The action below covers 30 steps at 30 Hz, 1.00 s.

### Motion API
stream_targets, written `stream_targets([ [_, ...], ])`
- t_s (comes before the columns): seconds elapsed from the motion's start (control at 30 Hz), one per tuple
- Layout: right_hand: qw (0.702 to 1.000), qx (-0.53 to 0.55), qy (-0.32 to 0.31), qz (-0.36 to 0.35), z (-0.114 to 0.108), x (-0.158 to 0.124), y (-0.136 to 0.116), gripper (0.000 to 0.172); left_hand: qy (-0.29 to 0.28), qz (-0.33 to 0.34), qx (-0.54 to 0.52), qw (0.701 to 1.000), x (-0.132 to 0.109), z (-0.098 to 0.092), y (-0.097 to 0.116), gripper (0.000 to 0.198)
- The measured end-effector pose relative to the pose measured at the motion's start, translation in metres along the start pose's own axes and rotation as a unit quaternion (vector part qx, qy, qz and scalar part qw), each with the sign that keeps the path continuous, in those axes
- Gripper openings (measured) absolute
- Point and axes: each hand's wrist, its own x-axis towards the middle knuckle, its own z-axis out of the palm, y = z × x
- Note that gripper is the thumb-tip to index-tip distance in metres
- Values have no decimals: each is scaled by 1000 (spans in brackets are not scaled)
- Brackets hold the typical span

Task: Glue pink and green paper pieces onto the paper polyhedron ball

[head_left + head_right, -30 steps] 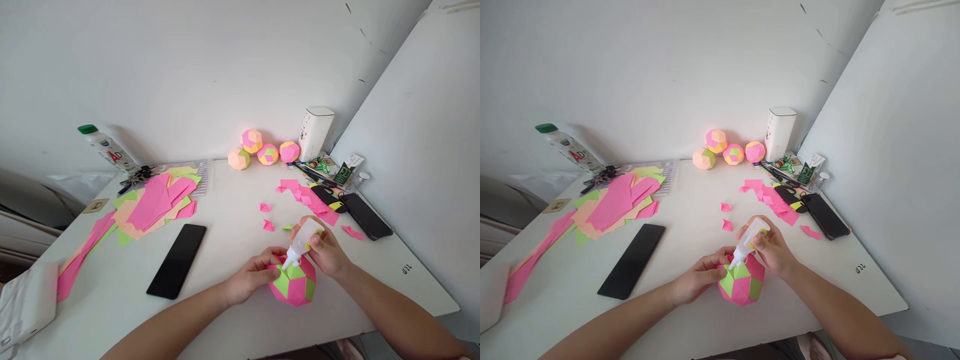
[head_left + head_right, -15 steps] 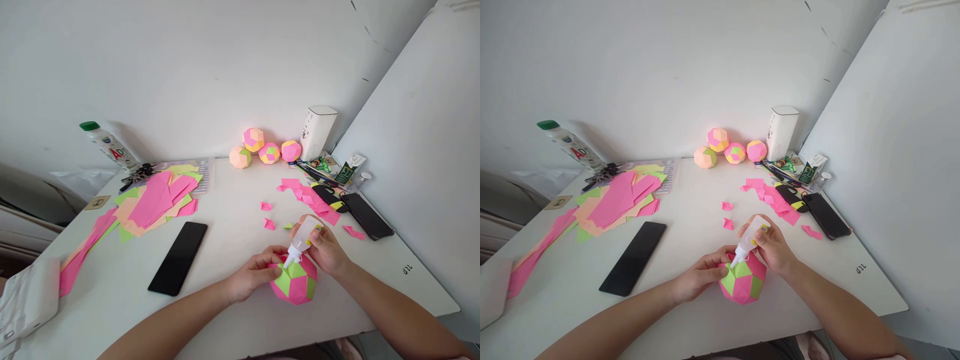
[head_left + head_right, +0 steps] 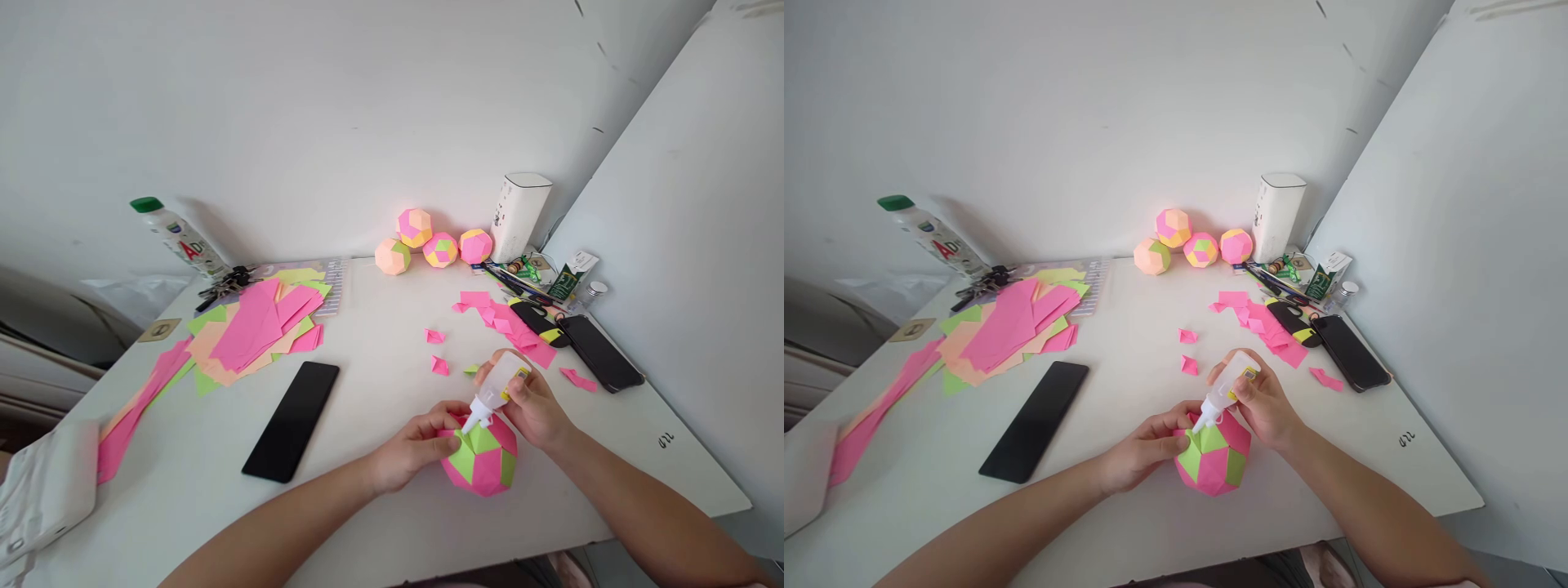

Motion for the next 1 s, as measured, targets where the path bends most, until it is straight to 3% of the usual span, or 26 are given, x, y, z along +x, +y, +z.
stream_targets([
  [1.0, 998, -29, -38, -40, 2, -1, -6, 37, -1, 0, 4, 1000, -1, 0, 0, 17],
])
